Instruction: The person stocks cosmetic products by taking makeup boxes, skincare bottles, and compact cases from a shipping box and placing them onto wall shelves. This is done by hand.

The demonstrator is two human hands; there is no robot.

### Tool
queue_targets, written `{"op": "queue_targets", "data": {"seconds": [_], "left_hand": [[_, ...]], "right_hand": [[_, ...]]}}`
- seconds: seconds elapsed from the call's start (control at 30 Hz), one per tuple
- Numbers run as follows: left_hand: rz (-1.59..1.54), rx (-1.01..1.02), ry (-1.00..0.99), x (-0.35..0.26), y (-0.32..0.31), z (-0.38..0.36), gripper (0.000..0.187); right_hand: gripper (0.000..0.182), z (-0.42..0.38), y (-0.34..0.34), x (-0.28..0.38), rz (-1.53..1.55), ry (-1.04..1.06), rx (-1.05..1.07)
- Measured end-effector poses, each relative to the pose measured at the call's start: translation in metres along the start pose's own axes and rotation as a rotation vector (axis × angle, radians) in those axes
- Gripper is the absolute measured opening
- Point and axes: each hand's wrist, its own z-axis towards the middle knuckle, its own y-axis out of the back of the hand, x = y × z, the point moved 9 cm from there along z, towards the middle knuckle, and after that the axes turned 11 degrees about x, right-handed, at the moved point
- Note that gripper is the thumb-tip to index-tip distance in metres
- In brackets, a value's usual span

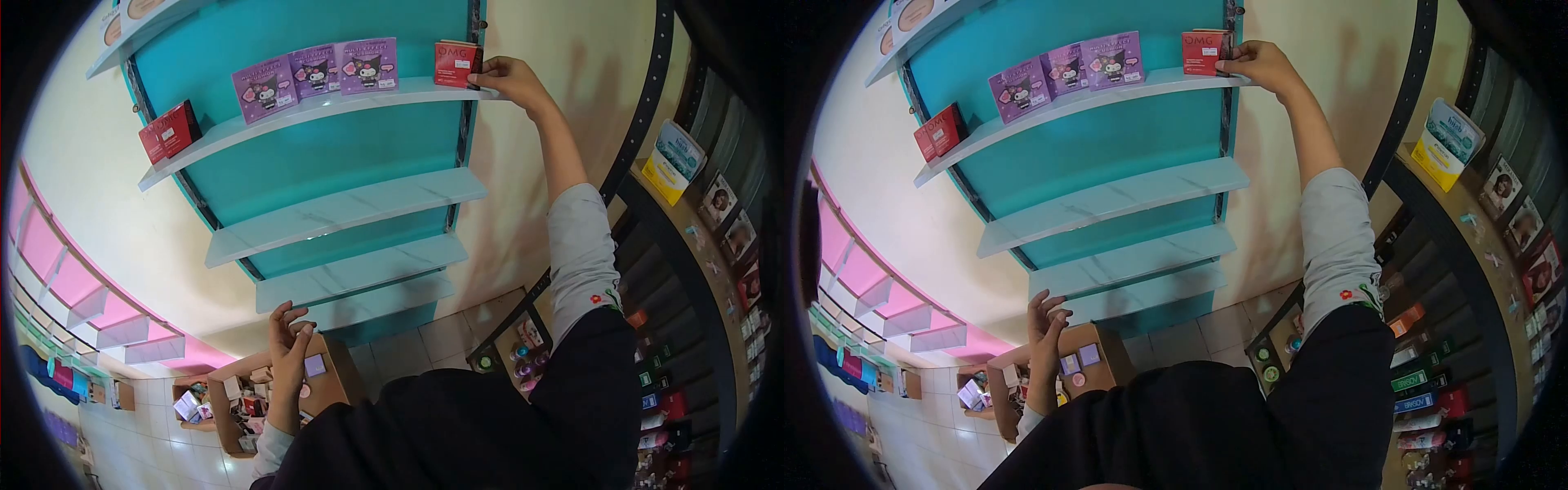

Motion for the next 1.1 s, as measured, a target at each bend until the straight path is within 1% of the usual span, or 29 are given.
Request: {"op": "queue_targets", "data": {"seconds": [0.2,0.4,0.5,0.63,0.93,1.03,1.1], "left_hand": [[0.009,0.019,0.007,-0.002,-0.007,0.002,0.050],[-0.001,0.013,0.004,-0.002,-0.004,-0.001,0.050],[-0.005,0.001,0.001,0.004,0.004,-0.004,0.050],[0.010,-0.015,0.011,0.003,0.006,-0.006,0.050],[-0.001,0.004,0.011,0.002,-0.002,-0.004,0.049],[-0.001,-0.003,0.010,0.004,0.000,-0.005,0.049],[-0.009,-0.011,0.015,0.006,0.001,-0.006,0.049]], "right_hand": [[0.038,0.003,-0.011,0.012,-0.027,0.062,-0.018],[0.038,-0.001,-0.008,0.011,0.012,0.057,0.031],[0.041,-0.008,0.005,0.004,-0.008,0.013,0.029],[0.047,-0.008,0.017,-0.012,-0.012,0.012,0.002],[0.050,-0.009,0.011,-0.002,-0.065,-0.020,0.055],[0.044,-0.006,0.041,-0.010,0.120,-0.059,-0.070],[0.041,0.011,0.051,-0.016,0.060,0.057,-0.108]]}}
